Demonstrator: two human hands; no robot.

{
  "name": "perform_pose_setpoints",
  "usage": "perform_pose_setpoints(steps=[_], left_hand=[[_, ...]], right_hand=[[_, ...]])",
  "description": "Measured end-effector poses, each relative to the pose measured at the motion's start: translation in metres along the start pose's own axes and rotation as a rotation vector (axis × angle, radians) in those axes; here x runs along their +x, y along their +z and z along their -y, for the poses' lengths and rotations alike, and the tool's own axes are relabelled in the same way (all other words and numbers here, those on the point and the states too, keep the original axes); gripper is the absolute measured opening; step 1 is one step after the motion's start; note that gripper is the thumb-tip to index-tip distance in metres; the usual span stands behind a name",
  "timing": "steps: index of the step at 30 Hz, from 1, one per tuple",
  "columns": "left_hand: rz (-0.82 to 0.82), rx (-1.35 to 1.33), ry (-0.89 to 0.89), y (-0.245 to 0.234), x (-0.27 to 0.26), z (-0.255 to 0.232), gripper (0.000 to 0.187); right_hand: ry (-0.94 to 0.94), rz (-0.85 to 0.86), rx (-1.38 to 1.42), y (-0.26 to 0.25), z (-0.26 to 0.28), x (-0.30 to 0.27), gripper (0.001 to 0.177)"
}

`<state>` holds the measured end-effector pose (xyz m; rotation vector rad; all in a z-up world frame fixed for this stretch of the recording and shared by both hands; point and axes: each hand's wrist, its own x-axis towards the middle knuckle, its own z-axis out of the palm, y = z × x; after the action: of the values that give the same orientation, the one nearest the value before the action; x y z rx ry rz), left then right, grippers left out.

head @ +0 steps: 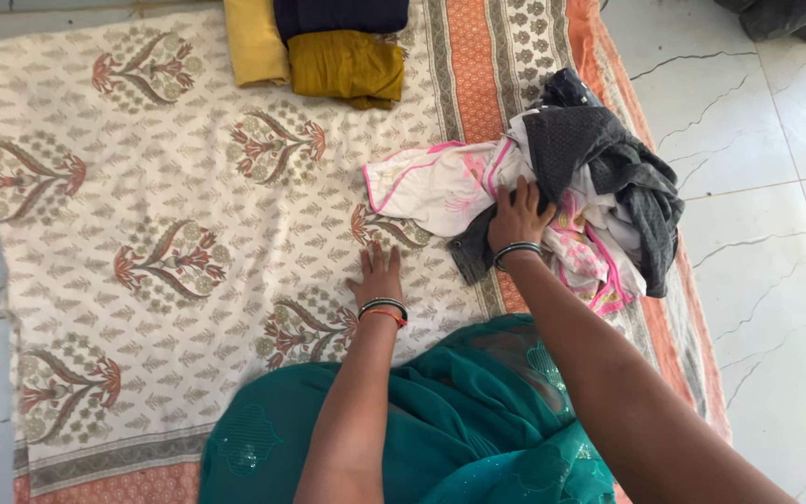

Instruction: The person sits on a patterned mat and folds several garments by hand. They fold a mustard-colored top, a dark gray polka-dotted top, and a white top with pink trim, placing each folded item into a neat stack.

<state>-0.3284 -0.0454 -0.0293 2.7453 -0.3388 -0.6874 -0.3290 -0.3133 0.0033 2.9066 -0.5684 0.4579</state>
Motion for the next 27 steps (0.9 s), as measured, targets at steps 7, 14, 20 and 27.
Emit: perform_pose_setpoints(steps=[7, 14, 20, 27], left_hand=[[-0.019, 0.006, 0.007, -0.005, -0.004, 0.001, 0.066], [-0.018, 0.032, -0.002, -0.009, -0.009, -0.001, 0.064], [0.084, -0.087, 0.040, -0.028, 0.005, 0.004, 0.053], [0.118, -1.841, -0.249, -0.010, 0.059, 0.086, 0.045]], right_hand=[[0.011, -0.250, 0.082, -0.027, -0.019, 0.019, 0.061], [0.220, -0.281, 0.426, -0.020, -0.048, 0.055, 0.066], [0.065, -0.250, 0.850, -0.009, 0.031, 0.048, 0.023], [-0.052, 0.527, 1.457, -0.011, 0.210, -0.078, 0.038]])
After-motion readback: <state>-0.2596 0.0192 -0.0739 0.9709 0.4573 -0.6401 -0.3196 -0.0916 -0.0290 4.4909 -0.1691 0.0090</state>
